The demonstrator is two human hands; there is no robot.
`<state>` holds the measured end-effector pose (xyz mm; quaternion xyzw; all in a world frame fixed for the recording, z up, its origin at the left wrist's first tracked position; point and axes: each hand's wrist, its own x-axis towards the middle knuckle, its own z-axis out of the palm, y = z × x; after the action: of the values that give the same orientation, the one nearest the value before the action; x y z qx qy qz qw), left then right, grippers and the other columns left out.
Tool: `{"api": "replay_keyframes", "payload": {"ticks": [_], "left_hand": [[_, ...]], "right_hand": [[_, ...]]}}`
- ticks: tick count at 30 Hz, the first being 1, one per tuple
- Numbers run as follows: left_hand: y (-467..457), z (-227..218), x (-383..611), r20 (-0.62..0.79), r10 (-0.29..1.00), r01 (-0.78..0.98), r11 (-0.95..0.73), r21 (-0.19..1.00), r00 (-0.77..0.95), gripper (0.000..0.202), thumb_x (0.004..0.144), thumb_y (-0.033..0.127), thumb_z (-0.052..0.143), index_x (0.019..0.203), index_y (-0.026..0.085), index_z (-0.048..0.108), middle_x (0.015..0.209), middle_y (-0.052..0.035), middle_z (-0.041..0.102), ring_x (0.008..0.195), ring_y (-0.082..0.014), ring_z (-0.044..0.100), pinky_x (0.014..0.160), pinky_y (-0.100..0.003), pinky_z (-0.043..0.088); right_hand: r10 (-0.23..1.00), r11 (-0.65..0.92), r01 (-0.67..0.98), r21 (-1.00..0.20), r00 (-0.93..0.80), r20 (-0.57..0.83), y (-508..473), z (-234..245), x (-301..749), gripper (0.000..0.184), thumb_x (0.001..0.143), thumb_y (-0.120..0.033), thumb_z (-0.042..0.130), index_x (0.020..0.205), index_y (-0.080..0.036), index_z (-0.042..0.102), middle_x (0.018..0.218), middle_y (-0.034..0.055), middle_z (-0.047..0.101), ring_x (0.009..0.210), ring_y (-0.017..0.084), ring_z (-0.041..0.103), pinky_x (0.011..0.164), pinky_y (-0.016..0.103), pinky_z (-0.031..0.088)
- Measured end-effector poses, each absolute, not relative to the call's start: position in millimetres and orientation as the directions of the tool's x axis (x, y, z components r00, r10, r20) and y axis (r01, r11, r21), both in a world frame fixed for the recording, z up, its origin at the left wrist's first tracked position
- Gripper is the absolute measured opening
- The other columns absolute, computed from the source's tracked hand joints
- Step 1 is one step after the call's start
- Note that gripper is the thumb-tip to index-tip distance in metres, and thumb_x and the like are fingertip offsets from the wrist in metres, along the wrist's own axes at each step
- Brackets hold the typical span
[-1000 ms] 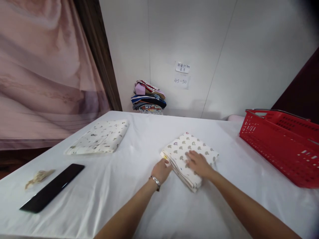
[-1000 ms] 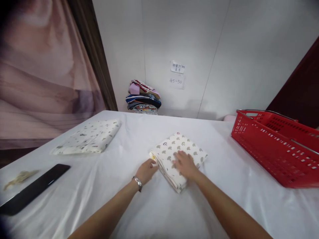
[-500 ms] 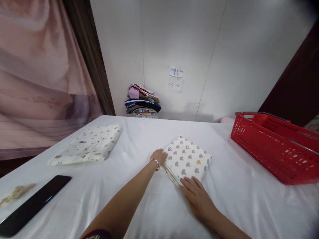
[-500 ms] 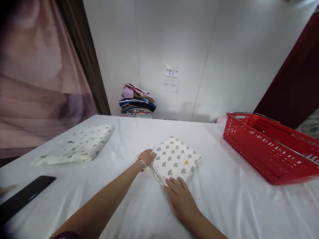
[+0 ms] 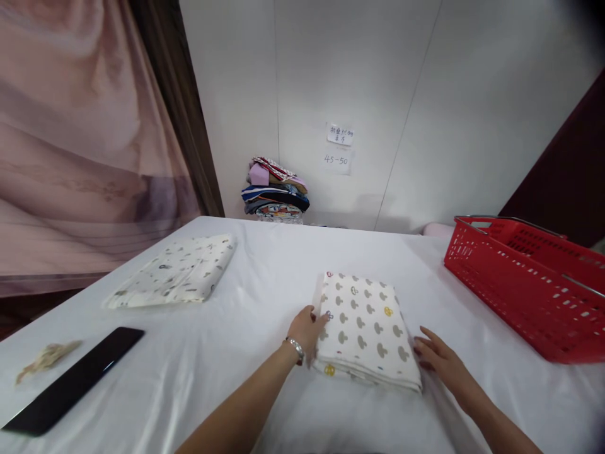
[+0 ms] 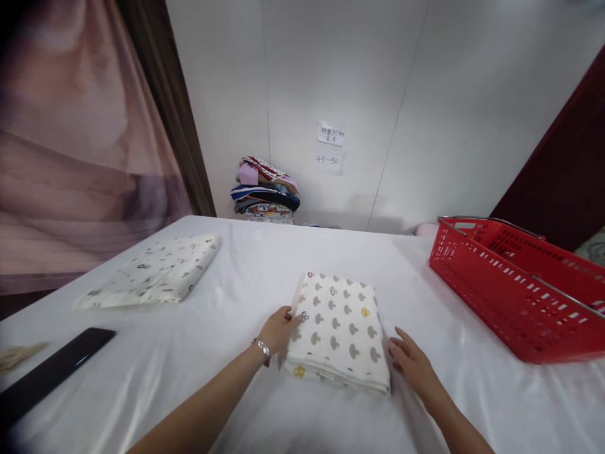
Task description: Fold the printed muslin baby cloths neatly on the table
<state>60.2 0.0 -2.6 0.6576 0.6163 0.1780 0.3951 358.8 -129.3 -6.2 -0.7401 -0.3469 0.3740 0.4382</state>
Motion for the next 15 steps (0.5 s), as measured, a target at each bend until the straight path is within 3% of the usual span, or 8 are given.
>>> {"api": "replay_keyframes", "payload": {"ticks": [2, 4, 10, 15], "left_hand": [[6, -7, 66, -0.284, 0.942, 0.622, 0.116, 0.775, 0.178, 0.06, 0.076, 0.05, 0.053, 0.122, 0.01, 0.046, 0.112, -0.0139, 0.06, 0.098, -0.021, 0.058, 0.079, -0.026, 0.043], [10, -11, 69, -0.335, 0.926, 0.552, 0.19, 0.812, 0.173, 0.064, 0.073, 0.053, 0.056, 0.12, 0.01, 0.047, 0.112, -0.0147, 0.06, 0.094, -0.021, 0.06, 0.073, -0.025, 0.046], [16, -16, 71, -0.511, 0.803, 0.296, 0.43, 0.853, 0.306, 0.058, 0.069, 0.063, 0.056, 0.096, 0.011, 0.058, 0.077, -0.0084, 0.066, 0.06, -0.0168, 0.06, 0.05, -0.026, 0.044], [17, -16, 68, -0.514, 0.804, 0.328, 0.419, 0.847, 0.299, 0.052, 0.066, 0.064, 0.059, 0.08, 0.013, 0.058, 0.063, -0.0035, 0.061, 0.052, -0.0148, 0.054, 0.046, -0.025, 0.038]], "right_hand": [[0.84, -0.416, 0.08, -0.906, 0.417, -0.348, -118, 1, 351, 0.081, 0.071, -0.046, 0.061, 0.138, -0.014, 0.028, 0.12, 0.0127, 0.057, 0.094, 0.024, 0.061, 0.073, 0.033, 0.053], [0.826, -0.449, 0.069, -0.891, 0.413, -0.384, -112, 7, 343, 0.085, 0.071, -0.046, 0.063, 0.139, -0.014, 0.025, 0.115, 0.0113, 0.06, 0.09, 0.023, 0.062, 0.071, 0.031, 0.053], [0.79, -0.549, 0.129, -0.826, 0.402, -0.463, -107, 13, 340, 0.082, 0.067, -0.053, 0.066, 0.133, -0.014, 0.036, 0.094, 0.0085, 0.067, 0.079, 0.023, 0.065, 0.061, 0.029, 0.05], [0.807, -0.574, 0.022, -0.819, 0.186, -0.56, -106, 16, 342, 0.059, 0.072, -0.056, 0.062, 0.115, -0.016, 0.053, 0.098, 0.0096, 0.067, 0.082, 0.022, 0.065, 0.063, 0.028, 0.051]]}}
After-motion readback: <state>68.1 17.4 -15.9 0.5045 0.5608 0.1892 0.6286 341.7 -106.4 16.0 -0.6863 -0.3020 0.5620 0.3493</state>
